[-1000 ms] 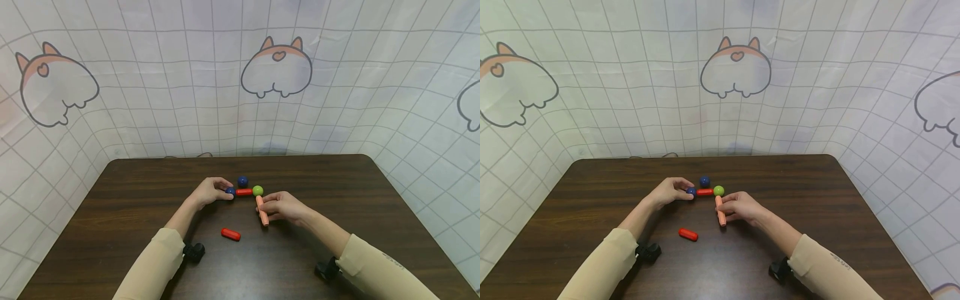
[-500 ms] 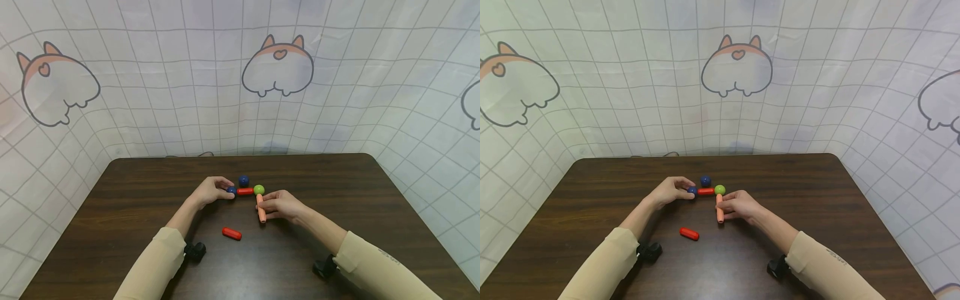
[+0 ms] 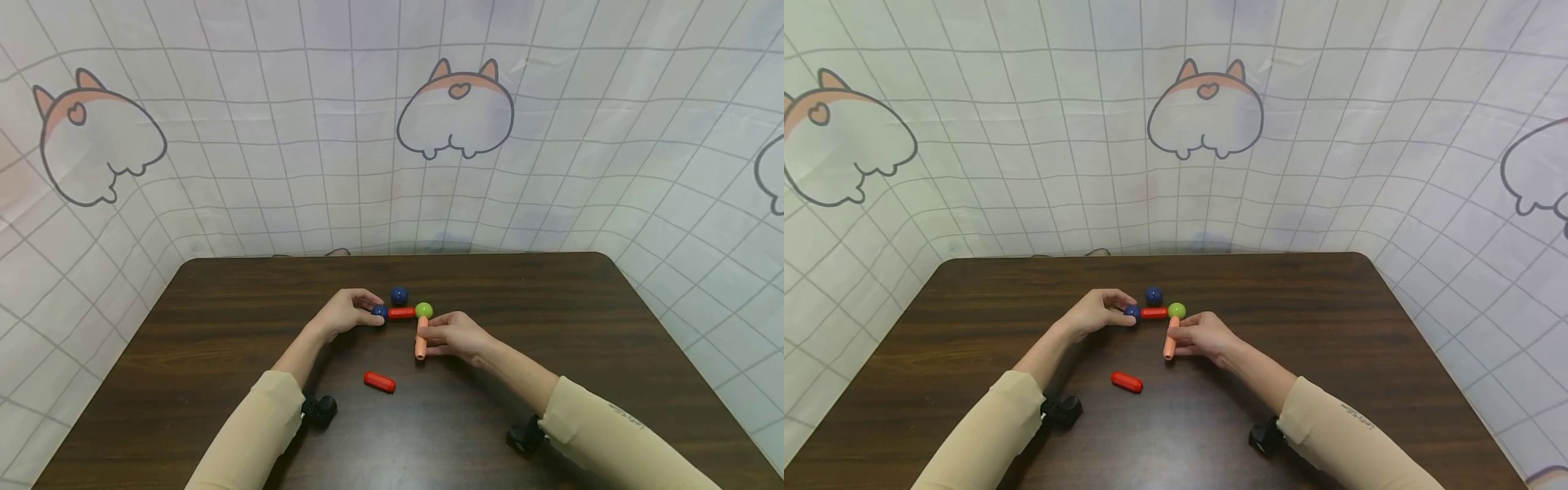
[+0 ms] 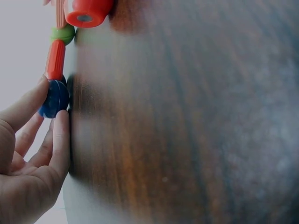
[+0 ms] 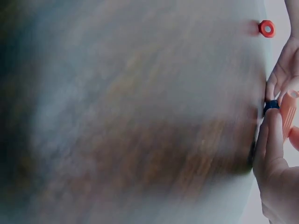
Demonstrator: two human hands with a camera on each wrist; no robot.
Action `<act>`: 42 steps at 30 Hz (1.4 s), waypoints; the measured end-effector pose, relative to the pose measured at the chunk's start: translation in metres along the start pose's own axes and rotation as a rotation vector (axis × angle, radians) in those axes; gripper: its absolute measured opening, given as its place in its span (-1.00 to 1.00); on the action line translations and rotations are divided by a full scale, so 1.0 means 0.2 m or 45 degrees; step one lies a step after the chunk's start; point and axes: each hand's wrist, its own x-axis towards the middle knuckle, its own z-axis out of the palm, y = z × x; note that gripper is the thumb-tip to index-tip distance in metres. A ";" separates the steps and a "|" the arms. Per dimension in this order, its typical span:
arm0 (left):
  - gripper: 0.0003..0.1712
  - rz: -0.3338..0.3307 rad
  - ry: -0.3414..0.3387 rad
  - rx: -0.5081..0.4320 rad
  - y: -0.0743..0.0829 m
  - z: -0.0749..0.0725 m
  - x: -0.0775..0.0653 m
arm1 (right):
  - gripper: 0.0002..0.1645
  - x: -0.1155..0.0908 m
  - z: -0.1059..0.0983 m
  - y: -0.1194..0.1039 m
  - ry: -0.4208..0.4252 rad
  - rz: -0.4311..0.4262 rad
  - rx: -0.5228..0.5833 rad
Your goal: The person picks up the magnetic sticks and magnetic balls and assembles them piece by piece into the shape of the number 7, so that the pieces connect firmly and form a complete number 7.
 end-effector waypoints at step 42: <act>-0.63 0.050 0.055 0.111 -0.01 0.01 0.00 | -0.47 0.01 0.00 -0.01 0.049 0.035 -0.063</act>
